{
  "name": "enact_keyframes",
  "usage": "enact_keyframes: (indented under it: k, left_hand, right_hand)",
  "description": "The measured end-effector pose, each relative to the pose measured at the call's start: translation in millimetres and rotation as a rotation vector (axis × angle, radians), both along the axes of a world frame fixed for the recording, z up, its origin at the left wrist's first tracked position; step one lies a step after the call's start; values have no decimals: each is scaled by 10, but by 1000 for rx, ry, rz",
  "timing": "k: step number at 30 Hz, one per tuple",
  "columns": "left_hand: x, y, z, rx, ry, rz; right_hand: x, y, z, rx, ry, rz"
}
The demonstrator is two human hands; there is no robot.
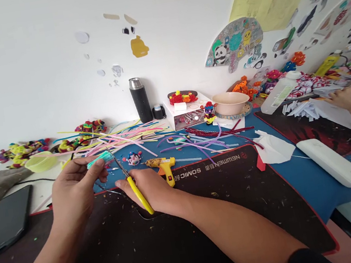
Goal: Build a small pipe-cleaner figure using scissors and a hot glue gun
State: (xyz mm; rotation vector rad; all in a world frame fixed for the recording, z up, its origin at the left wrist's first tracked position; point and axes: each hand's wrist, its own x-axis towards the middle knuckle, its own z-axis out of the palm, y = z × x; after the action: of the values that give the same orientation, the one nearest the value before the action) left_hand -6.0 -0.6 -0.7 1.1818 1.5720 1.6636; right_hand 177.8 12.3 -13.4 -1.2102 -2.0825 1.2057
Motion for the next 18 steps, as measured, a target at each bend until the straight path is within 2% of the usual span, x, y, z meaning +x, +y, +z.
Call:
enact_keyframes:
  k: [5,8,12,18]
  left_hand:
    - [26,-9,25,0,-39,-1]
    - [12,14,11,3,-142,-23]
    - [-44,81,4,27,-308,-46]
    - [-65,108,27,48,-387,-51]
  right_hand:
    - [-21,-32,15,-49,-26,-22]
    - [-19,-50,24,-106,7,-7]
    - [8,-33,-14,-210,112,22]
    - [12,12,-126,-391,347,33]
